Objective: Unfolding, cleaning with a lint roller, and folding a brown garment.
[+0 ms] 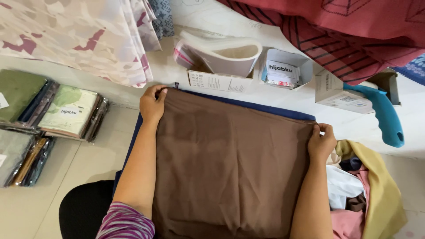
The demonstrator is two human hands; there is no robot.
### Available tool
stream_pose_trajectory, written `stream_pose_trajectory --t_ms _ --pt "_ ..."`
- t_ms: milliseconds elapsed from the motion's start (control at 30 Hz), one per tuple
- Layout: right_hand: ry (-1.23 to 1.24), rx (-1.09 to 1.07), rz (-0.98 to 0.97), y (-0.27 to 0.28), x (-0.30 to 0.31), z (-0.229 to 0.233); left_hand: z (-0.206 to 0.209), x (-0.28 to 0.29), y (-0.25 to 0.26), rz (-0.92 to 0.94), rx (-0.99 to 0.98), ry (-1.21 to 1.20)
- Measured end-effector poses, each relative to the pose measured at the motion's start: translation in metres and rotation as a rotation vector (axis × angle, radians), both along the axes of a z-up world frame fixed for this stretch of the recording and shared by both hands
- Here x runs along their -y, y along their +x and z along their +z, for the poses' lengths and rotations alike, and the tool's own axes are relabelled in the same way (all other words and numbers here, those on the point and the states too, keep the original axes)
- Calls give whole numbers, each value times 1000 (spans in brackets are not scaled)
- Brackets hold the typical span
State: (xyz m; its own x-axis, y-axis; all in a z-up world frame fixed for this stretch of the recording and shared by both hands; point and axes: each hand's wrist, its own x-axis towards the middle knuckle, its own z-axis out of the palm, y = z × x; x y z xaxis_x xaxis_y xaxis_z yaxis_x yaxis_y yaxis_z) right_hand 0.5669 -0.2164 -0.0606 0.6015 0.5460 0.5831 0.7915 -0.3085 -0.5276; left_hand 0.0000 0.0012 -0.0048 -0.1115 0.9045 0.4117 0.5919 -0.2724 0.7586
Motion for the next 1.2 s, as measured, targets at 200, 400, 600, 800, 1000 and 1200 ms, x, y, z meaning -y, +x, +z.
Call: stream_pose_trajectory --t_ms 200,400,600,800,1000,1200 --pt "4 -5 -23 3 -3 -5 -15 -7 -1 37 19 17" --pt "-177 192 -155 1 -15 -15 -35 -27 0 89 -159 212" --pt "-310 135 -179 -28 -15 11 -36 -25 1 122 -246 292" --pt "-348 55 -226 -29 -21 23 -35 -22 1 107 -259 292" --pt "-583 196 -230 -48 -22 38 -52 -36 -5 142 -357 283" --pt "-482 -236 18 5 1 29 -18 -1 -45 -130 143 -146"
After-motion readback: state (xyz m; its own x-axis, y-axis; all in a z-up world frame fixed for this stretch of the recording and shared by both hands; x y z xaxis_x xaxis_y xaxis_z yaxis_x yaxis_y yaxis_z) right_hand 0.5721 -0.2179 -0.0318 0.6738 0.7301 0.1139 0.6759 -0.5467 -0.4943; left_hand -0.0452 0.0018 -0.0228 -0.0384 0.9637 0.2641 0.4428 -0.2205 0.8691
